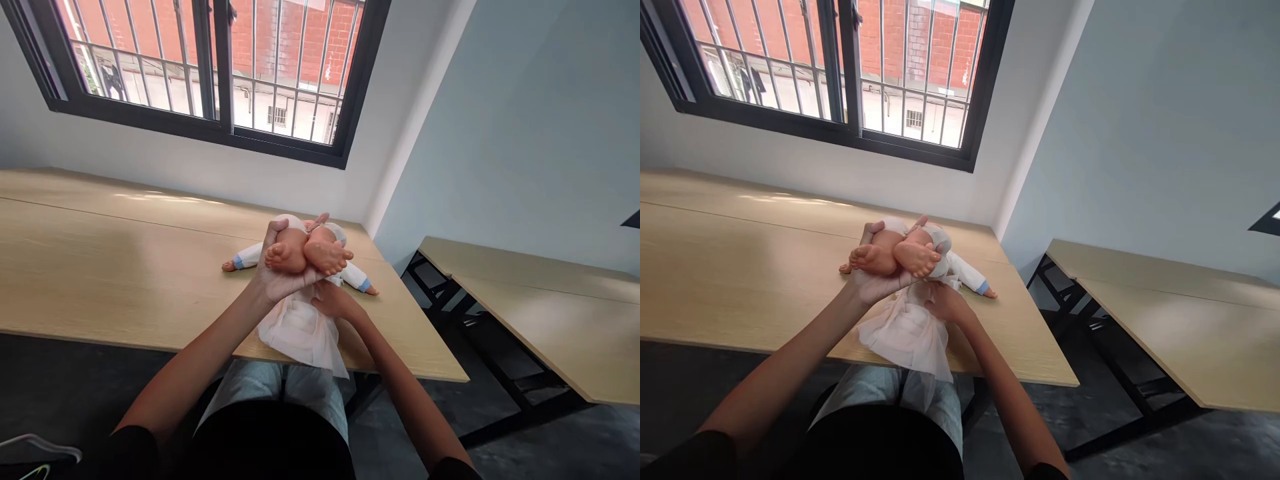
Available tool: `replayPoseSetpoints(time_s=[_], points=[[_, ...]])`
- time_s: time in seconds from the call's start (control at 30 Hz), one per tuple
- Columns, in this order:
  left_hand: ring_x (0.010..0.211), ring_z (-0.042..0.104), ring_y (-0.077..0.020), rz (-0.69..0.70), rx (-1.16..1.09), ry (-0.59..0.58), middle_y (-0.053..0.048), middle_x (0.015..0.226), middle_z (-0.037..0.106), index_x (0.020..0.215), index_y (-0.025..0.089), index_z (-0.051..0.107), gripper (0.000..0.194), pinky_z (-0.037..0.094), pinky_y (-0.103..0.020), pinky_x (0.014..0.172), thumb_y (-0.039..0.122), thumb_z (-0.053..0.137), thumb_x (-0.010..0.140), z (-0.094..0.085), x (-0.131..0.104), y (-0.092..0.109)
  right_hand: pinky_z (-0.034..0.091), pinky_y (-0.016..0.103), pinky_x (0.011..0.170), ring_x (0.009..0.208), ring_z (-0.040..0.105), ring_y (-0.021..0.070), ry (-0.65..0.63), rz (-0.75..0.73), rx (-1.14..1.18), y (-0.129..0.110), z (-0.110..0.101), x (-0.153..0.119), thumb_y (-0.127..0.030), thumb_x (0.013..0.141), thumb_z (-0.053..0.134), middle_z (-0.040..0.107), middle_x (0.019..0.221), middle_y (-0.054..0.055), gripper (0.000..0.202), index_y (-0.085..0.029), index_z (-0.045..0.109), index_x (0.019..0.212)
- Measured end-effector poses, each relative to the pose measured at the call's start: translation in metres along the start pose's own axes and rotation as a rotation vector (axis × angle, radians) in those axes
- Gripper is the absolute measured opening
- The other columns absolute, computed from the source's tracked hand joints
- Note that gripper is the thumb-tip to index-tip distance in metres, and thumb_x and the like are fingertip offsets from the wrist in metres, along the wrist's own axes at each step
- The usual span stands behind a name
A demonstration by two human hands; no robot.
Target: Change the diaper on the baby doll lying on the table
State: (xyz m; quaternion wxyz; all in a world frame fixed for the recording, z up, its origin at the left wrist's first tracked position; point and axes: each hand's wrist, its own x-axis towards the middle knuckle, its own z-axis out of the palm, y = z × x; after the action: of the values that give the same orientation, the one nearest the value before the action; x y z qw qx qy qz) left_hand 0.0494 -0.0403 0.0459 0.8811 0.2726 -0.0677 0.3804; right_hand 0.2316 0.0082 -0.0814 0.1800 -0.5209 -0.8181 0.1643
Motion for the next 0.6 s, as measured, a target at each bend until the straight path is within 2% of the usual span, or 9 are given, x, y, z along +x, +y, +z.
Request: replayPoseSetpoints(time_s=[0.07,0.13,0.23,0.33,0.4,0.47,0.6], points=[[0.143,0.036,-0.0285,0.002,0.014,-0.018,-0.011,0.140,0.057,0.152,0.018,0.031,0.072,0.012,-0.048,0.120,0.048,0.041,0.088,0.003,0.004,0.002,0.030,0.040,0.111,0.132,0.043,0.0318,0.005,0.018,-0.088,0.000,-0.001,0.004,-0.017,0.082,0.063,0.048,0.144,0.019,0.056,-0.008,0.051,0.136],[0.144,0.036,-0.0284,0.005,0.034,-0.030,-0.010,0.143,0.054,0.152,0.019,0.031,0.071,0.014,-0.048,0.120,0.048,0.041,0.088,0.005,0.009,0.005,0.027,0.043,0.113,0.134,0.040,0.0344,-0.002,0.037,-0.192,-0.002,-0.002,0.003,-0.026,0.086,0.062,0.052,0.140,0.021,0.049,-0.007,0.056,0.131],[0.142,0.038,-0.0292,0.015,0.062,-0.036,-0.009,0.144,0.053,0.152,0.021,0.032,0.070,0.019,-0.050,0.118,0.049,0.041,0.089,0.006,0.018,0.009,0.032,0.041,0.110,0.129,0.046,0.0338,0.005,0.052,-0.293,-0.007,-0.002,-0.004,-0.036,0.093,0.056,0.060,0.128,0.019,0.039,-0.008,0.064,0.118],[0.138,0.043,-0.0306,0.028,0.065,-0.022,-0.010,0.141,0.055,0.150,0.020,0.036,0.068,0.024,-0.050,0.115,0.050,0.042,0.088,0.008,0.027,0.015,0.041,0.036,0.101,0.115,0.058,0.0278,0.039,0.092,-0.293,-0.006,0.001,-0.014,-0.039,0.101,0.043,0.064,0.123,0.016,0.038,-0.012,0.065,0.115],[0.137,0.045,-0.0312,0.034,0.055,-0.022,-0.010,0.139,0.056,0.148,0.020,0.038,0.067,0.027,-0.051,0.114,0.050,0.043,0.088,0.010,0.031,0.017,0.043,0.035,0.099,0.111,0.061,0.0254,0.044,0.084,-0.296,-0.002,0.003,-0.015,-0.035,0.103,0.038,0.065,0.121,0.014,0.037,-0.012,0.065,0.115],[0.136,0.045,-0.0312,0.038,0.050,-0.027,-0.010,0.137,0.058,0.147,0.020,0.039,0.066,0.028,-0.050,0.113,0.049,0.043,0.088,0.012,0.033,0.016,0.040,0.036,0.104,0.118,0.057,0.0255,0.037,0.018,-0.335,0.001,0.004,-0.010,-0.026,0.103,0.038,0.064,0.124,0.016,0.034,-0.009,0.065,0.115],[0.137,0.045,-0.0285,0.021,0.068,-0.021,-0.009,0.135,0.059,0.148,0.020,0.037,0.066,0.029,-0.046,0.113,0.047,0.043,0.089,0.013,0.030,0.012,0.025,0.041,0.116,0.132,0.046,0.0269,0.037,-0.075,-0.390,0.003,0.000,0.010,-0.010,0.099,0.036,0.059,0.132,0.020,0.035,-0.001,0.064,0.117]])
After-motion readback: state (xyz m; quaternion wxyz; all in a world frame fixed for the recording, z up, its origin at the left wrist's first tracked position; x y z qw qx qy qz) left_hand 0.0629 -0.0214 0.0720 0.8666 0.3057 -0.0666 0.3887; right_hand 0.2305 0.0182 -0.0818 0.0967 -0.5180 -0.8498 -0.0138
